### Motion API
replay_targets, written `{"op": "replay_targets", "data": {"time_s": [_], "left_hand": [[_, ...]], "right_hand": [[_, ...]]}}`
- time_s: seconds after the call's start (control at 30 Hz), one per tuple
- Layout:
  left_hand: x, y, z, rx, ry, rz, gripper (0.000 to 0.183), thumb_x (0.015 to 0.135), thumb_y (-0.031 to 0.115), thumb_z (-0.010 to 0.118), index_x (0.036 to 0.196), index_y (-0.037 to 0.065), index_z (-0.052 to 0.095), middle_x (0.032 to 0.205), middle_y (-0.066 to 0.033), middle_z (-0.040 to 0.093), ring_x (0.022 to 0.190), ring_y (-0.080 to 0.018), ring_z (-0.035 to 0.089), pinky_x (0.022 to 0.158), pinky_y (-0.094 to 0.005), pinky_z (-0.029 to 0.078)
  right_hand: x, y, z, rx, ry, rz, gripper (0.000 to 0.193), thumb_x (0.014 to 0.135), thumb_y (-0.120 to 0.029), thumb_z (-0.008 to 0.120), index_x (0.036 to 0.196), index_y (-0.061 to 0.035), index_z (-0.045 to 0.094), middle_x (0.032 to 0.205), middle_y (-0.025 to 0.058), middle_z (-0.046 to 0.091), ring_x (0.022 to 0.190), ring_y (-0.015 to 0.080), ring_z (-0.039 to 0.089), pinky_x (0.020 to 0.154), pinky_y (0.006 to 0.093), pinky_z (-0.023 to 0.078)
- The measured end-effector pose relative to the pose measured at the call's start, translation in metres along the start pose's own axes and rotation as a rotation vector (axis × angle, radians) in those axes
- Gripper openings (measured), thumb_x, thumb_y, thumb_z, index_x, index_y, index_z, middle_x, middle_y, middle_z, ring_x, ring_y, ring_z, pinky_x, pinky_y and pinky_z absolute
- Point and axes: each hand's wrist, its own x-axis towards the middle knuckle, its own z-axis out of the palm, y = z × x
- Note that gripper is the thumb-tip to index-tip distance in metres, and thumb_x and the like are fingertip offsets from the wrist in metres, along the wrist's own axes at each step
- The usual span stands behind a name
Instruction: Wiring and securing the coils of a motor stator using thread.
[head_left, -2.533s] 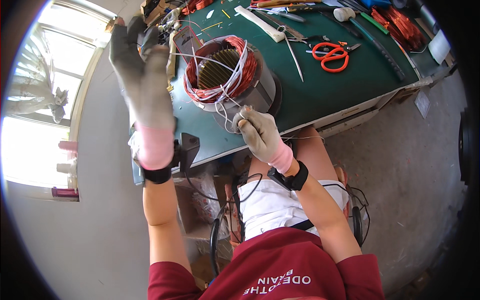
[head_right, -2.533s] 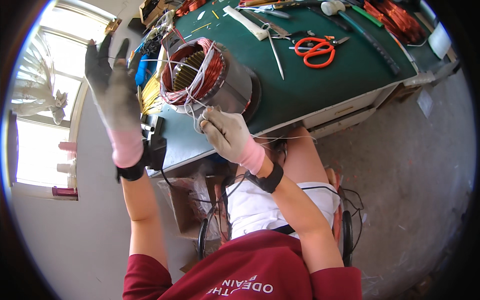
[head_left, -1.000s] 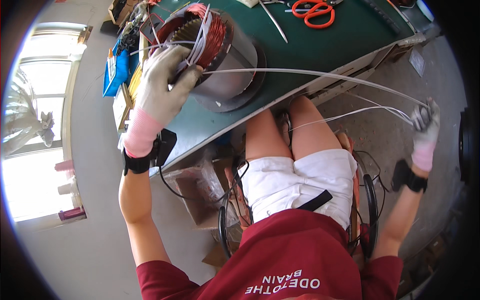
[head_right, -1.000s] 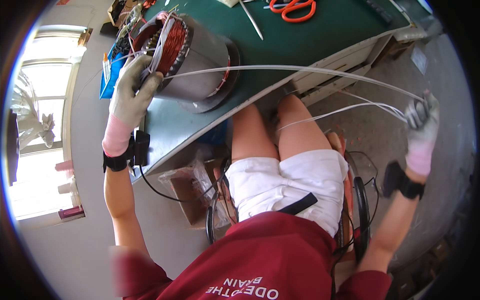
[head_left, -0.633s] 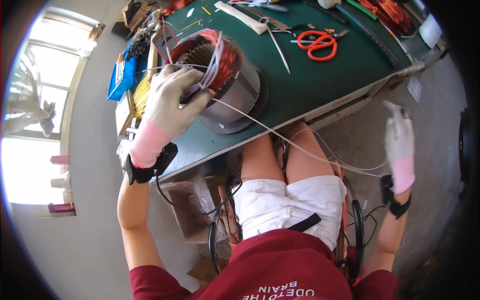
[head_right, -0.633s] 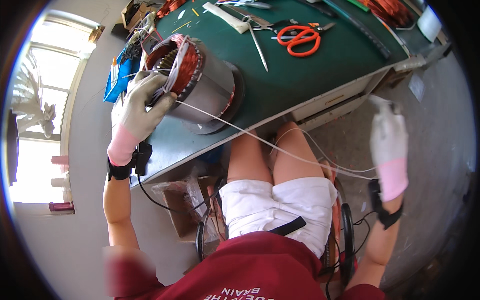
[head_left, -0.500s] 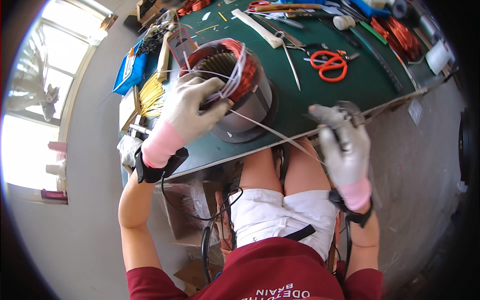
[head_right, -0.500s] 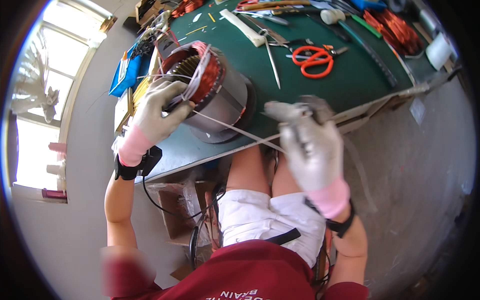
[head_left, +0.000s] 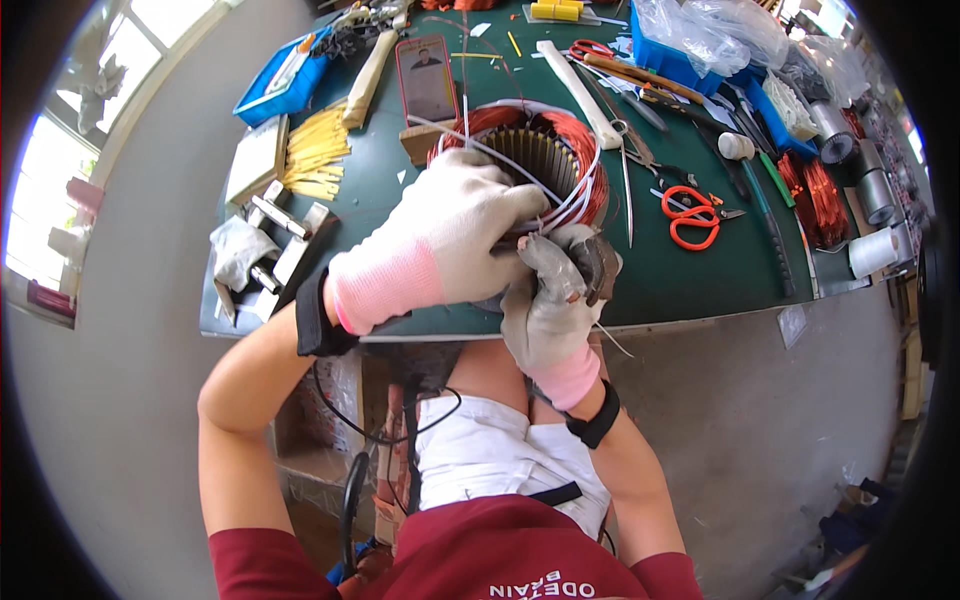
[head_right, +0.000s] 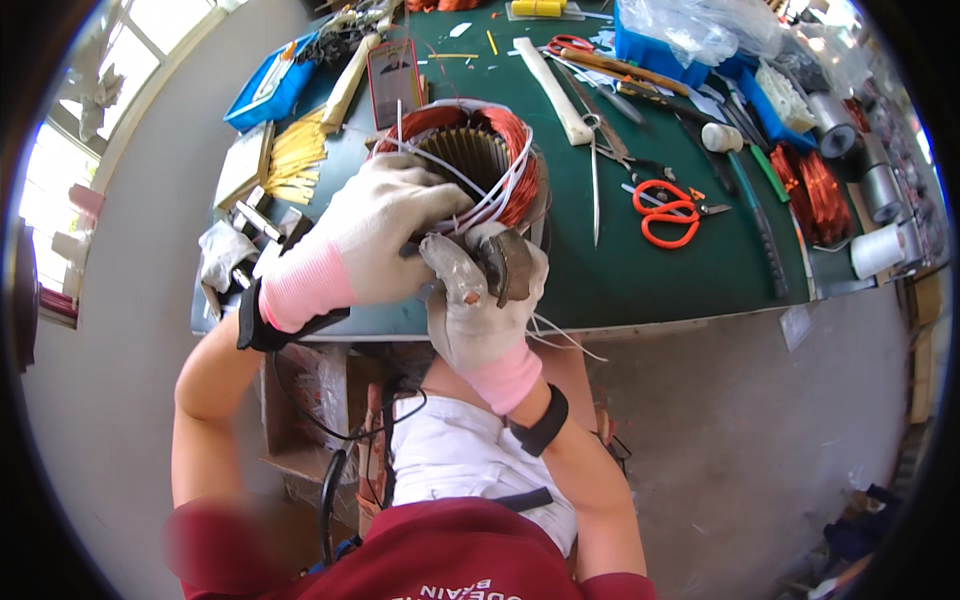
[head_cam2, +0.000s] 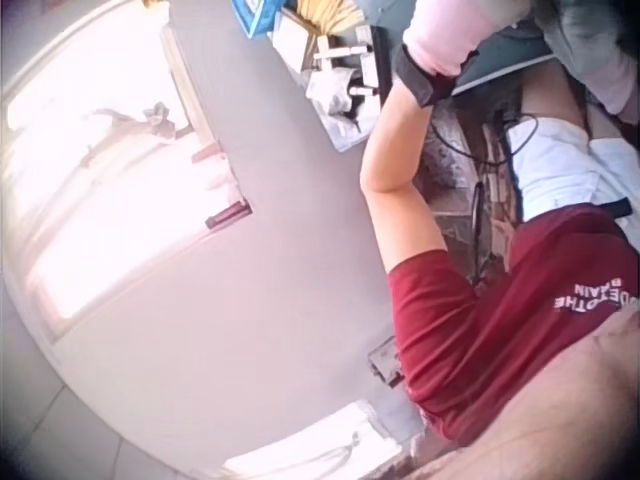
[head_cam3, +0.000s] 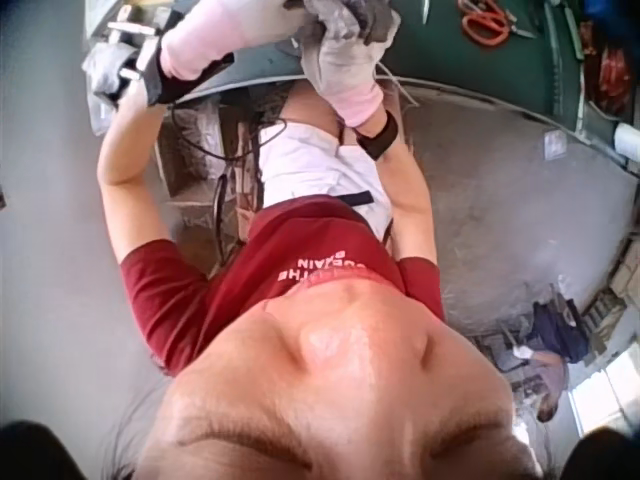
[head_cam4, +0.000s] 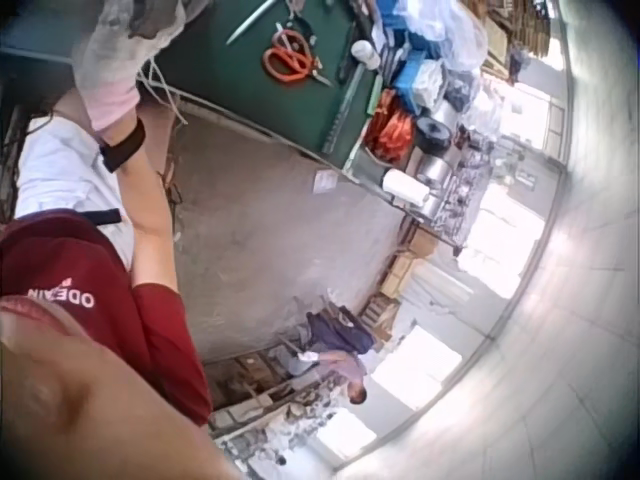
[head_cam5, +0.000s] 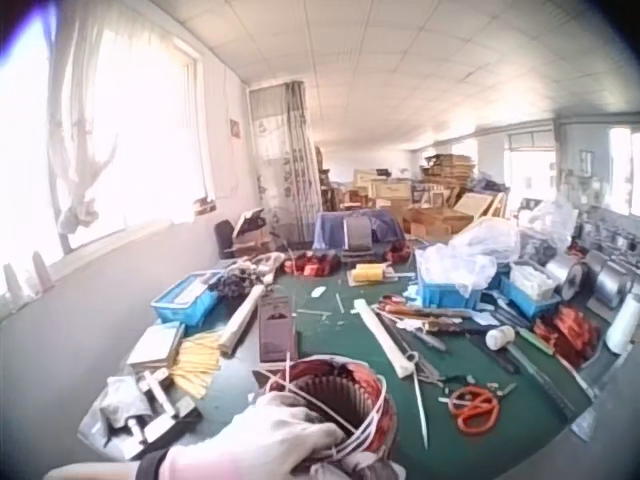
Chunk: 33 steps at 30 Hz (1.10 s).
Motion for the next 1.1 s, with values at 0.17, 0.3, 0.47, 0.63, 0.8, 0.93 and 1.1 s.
{"op": "replay_targets", "data": {"time_s": [0.17, 0.3, 0.47, 0.63, 0.8, 0.93, 1.1], "left_hand": [[-0.006, 0.007, -0.002, 0.241, 0.152, -0.098, 0.044, 0.065, 0.028, 0.072, 0.102, 0.005, 0.065, 0.108, -0.0177, 0.061, 0.11, -0.0368, 0.052, 0.099, -0.0471, 0.036], [-0.012, 0.016, 0.006, 0.349, 0.324, -0.187, 0.076, 0.06, 0.037, 0.079, 0.124, 0.004, 0.053, 0.125, -0.0184, 0.054, 0.124, -0.0384, 0.041, 0.106, -0.0527, 0.027], [-0.018, 0.019, 0.017, 0.391, 0.518, -0.272, 0.101, 0.053, 0.038, 0.084, 0.137, 0.004, 0.04, 0.133, -0.0149, 0.049, 0.132, -0.0354, 0.034, 0.11, -0.0536, 0.02], [-0.019, 0.022, 0.026, 0.371, 0.66, -0.266, 0.102, 0.047, 0.034, 0.085, 0.136, 0.009, 0.041, 0.142, -0.0096, 0.042, 0.131, -0.0362, 0.033, 0.104, -0.0574, 0.024], [-0.017, 0.026, 0.032, 0.319, 0.783, -0.159, 0.085, 0.05, 0.027, 0.081, 0.128, 0.014, 0.049, 0.134, -0.0095, 0.044, 0.123, -0.0343, 0.042, 0.102, -0.0504, 0.032], [-0.008, 0.026, 0.037, 0.257, 0.461, -0.124, 0.043, 0.066, 0.02, 0.075, 0.105, 0.009, 0.061, 0.118, -0.0084, 0.055, 0.117, -0.0336, 0.046, 0.098, -0.0466, 0.035], [-0.014, 0.013, 0.032, 0.141, 0.41, -0.047, 0.028, 0.071, 0.018, 0.07, 0.095, 0.008, 0.06, 0.088, -0.0067, 0.058, 0.088, -0.0279, 0.052, 0.082, -0.041, 0.038]], "right_hand": [[0.032, 0.021, -0.018, 0.372, 0.037, -0.072, 0.033, 0.075, 0.008, 0.046, 0.106, 0.0005, 0.054, 0.11, 0.0169, 0.052, 0.092, 0.0255, 0.055, 0.081, 0.0355, 0.044], [0.099, 0.022, -0.018, 0.729, -0.255, 0.369, 0.028, 0.091, -0.001, 0.045, 0.119, 0.0027, 0.043, 0.107, 0.0138, 0.058, 0.094, 0.0185, 0.059, 0.086, 0.0318, 0.047], [0.126, 0.015, -0.014, 0.449, -0.736, 0.481, 0.028, 0.097, -0.012, 0.041, 0.121, 0.0021, 0.045, 0.108, 0.0083, 0.053, 0.093, 0.0109, 0.055, 0.086, 0.0286, 0.048], [0.117, 0.002, -0.023, 0.685, -0.629, 0.615, 0.014, 0.096, -0.006, 0.043, 0.104, 0.0008, 0.052, 0.084, 0.0055, 0.056, 0.073, 0.0124, 0.058, 0.069, 0.0292, 0.05], [0.092, 0.023, -0.062, 0.269, -0.187, 0.218, 0.015, 0.091, 0.002, 0.043, 0.098, -0.0004, 0.056, 0.084, 0.0056, 0.054, 0.075, 0.0132, 0.053, 0.069, 0.0269, 0.046], [0.015, 0.055, -0.068, -0.124, -0.267, -0.023, 0.027, 0.079, 0.01, 0.049, 0.103, 0.0001, 0.056, 0.094, 0.0134, 0.063, 0.08, 0.0321, 0.061, 0.073, 0.0418, 0.047], [0.02, 0.022, -0.067, 0.368, -0.299, 0.196, 0.028, 0.087, 0.004, 0.049, 0.116, 0.0012, 0.051, 0.098, 0.0154, 0.059, 0.084, 0.0242, 0.055, 0.074, 0.0325, 0.046]]}}
